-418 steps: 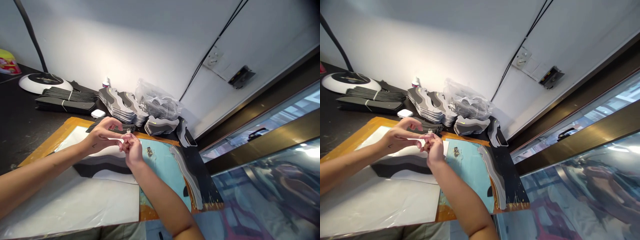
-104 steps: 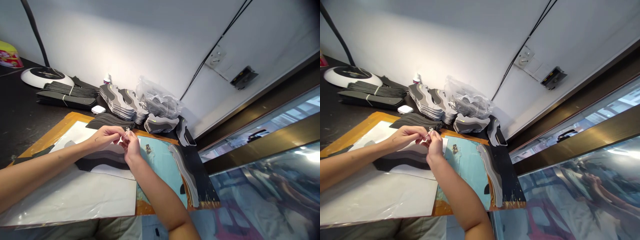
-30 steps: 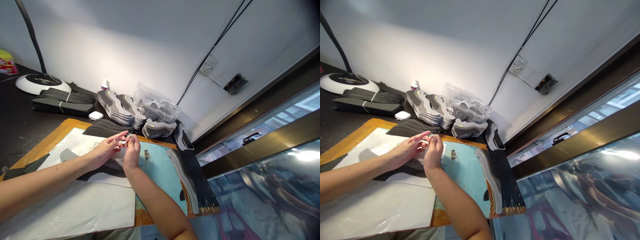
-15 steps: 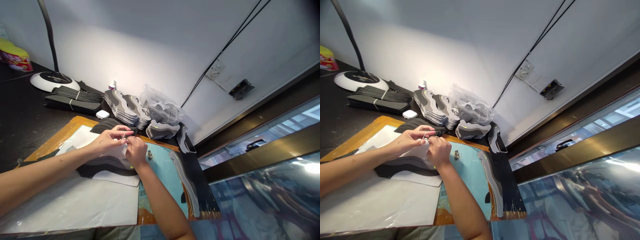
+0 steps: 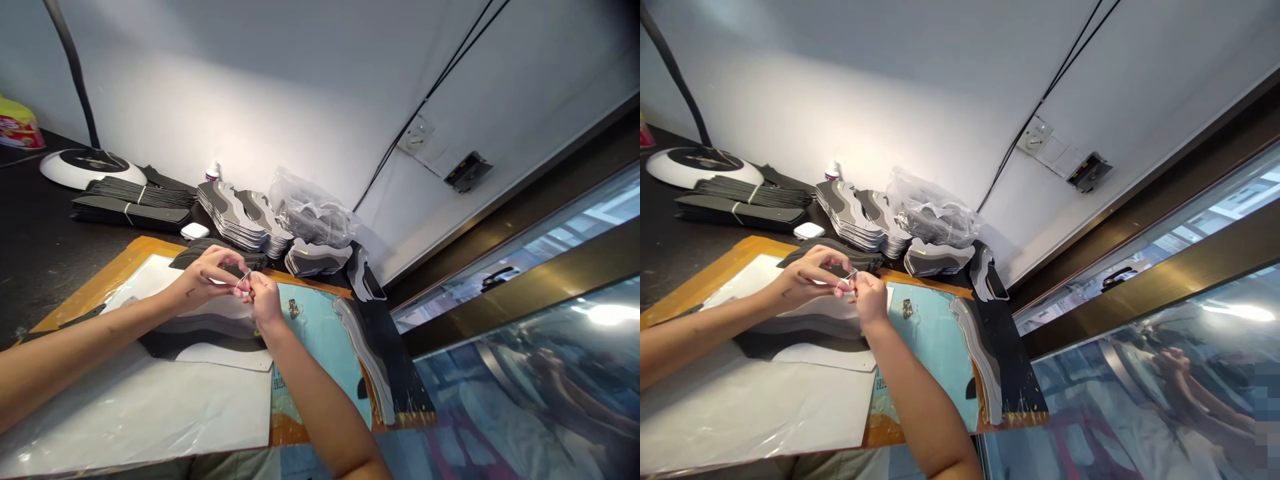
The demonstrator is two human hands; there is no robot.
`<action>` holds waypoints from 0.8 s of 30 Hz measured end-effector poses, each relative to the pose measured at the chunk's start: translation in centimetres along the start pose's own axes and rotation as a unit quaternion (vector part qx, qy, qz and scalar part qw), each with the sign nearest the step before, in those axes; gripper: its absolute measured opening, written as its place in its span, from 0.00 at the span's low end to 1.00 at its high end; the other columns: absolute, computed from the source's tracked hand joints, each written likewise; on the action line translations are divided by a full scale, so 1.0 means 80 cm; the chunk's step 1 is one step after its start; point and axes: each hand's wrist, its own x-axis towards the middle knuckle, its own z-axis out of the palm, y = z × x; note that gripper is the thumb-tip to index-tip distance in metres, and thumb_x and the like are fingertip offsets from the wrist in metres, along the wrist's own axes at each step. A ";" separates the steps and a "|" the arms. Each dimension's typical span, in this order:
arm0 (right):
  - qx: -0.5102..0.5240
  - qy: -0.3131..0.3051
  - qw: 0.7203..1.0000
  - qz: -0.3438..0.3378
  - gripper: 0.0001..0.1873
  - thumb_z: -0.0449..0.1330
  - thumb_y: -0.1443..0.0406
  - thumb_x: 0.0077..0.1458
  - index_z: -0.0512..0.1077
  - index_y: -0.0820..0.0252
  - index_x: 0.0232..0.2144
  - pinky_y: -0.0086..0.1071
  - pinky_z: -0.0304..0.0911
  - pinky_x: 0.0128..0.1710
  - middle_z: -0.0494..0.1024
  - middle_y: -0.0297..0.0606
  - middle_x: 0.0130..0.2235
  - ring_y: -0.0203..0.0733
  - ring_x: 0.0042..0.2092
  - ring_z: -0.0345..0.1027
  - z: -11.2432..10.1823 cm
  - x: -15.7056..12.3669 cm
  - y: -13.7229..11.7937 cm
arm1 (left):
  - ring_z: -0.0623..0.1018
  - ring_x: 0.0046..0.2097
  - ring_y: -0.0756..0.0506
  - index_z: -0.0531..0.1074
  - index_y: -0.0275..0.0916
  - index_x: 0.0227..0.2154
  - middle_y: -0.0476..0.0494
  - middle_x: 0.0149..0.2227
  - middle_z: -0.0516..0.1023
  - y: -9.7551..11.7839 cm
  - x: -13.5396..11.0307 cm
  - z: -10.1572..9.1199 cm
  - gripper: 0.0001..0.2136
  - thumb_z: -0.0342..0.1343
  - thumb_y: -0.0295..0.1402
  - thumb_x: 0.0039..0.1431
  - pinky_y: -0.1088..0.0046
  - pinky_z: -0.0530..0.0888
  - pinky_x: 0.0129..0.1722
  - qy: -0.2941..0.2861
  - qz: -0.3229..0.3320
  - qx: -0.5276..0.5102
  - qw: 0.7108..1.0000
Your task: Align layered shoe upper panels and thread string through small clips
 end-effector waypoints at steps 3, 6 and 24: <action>0.157 0.003 0.985 0.074 0.17 0.56 0.57 0.60 0.62 0.56 0.21 0.26 0.61 0.23 0.60 0.27 0.22 0.31 0.21 0.48 0.008 0.000 -0.003 | 0.69 0.43 0.42 0.84 0.41 0.25 0.40 0.38 0.71 -0.003 -0.004 0.012 0.23 0.65 0.59 0.50 0.65 0.71 0.44 0.028 -0.081 -0.084 0.993; 0.226 0.012 0.971 0.084 0.17 0.58 0.56 0.59 0.61 0.56 0.22 0.25 0.62 0.24 0.61 0.28 0.24 0.31 0.22 0.50 0.014 -0.005 -0.010 | 0.70 0.40 0.44 0.79 0.37 0.27 0.41 0.36 0.70 -0.002 -0.008 0.029 0.29 0.62 0.63 0.50 0.67 0.72 0.39 0.017 -0.177 -0.224 0.958; -0.111 -0.045 0.976 -0.180 0.18 0.48 0.54 0.63 0.61 0.55 0.24 0.30 0.60 0.35 0.67 0.32 0.26 0.38 0.31 0.62 -0.020 -0.004 -0.007 | 0.71 0.35 0.45 0.69 0.39 0.22 0.46 0.27 0.72 0.021 -0.002 0.020 0.21 0.54 0.50 0.62 0.70 0.72 0.38 -0.083 -0.282 -0.246 0.924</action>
